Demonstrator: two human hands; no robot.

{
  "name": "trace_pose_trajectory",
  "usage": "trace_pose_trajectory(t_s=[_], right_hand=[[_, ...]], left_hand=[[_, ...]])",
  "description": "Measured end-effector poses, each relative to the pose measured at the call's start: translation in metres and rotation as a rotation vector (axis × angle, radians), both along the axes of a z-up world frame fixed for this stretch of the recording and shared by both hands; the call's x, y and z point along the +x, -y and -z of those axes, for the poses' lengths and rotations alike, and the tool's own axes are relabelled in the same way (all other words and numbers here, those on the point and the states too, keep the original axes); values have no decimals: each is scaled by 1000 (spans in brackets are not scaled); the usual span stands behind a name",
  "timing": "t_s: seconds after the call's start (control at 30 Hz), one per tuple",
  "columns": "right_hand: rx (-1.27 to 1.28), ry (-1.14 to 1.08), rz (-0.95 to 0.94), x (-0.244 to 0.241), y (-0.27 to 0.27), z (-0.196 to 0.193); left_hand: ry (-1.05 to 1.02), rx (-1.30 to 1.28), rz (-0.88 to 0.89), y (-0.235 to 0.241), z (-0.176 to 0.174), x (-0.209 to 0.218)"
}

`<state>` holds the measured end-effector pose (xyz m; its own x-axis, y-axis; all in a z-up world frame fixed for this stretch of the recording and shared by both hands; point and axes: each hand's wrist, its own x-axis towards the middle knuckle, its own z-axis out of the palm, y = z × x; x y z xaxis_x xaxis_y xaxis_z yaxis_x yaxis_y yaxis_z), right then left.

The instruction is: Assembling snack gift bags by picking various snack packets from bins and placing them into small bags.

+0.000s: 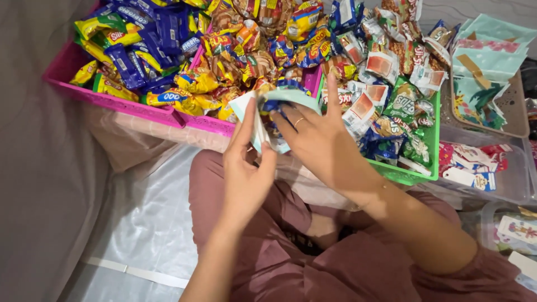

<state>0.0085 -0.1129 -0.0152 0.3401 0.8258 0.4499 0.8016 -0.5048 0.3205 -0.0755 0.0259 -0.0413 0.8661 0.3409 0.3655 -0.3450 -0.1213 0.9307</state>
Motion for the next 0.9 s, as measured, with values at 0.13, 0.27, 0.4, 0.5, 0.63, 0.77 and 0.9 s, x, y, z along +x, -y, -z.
trace_pose_trajectory(t_s=[0.13,0.27,0.4,0.5,0.63,0.77,0.9], right_hand=[[-23,-65,-8,5,1,17],[-85,-68,26,11,-1,33],[-64,-76,-4,13,-1,37],[-170,-88,75,22,3,49],[-153,-8,56,13,3,23],[-32,37,-50,6,-6,1],[104,21,-251,-8,-29,-32]], left_hand=[[-2,16,11,12,1,-8],[14,70,-20,16,8,-14],[36,142,-80,15,12,-17],[12,139,-71,11,2,-22],[67,103,-78,4,-2,-22],[102,42,-107,-14,-20,-27],[161,19,-125,-52,-33,-29]])
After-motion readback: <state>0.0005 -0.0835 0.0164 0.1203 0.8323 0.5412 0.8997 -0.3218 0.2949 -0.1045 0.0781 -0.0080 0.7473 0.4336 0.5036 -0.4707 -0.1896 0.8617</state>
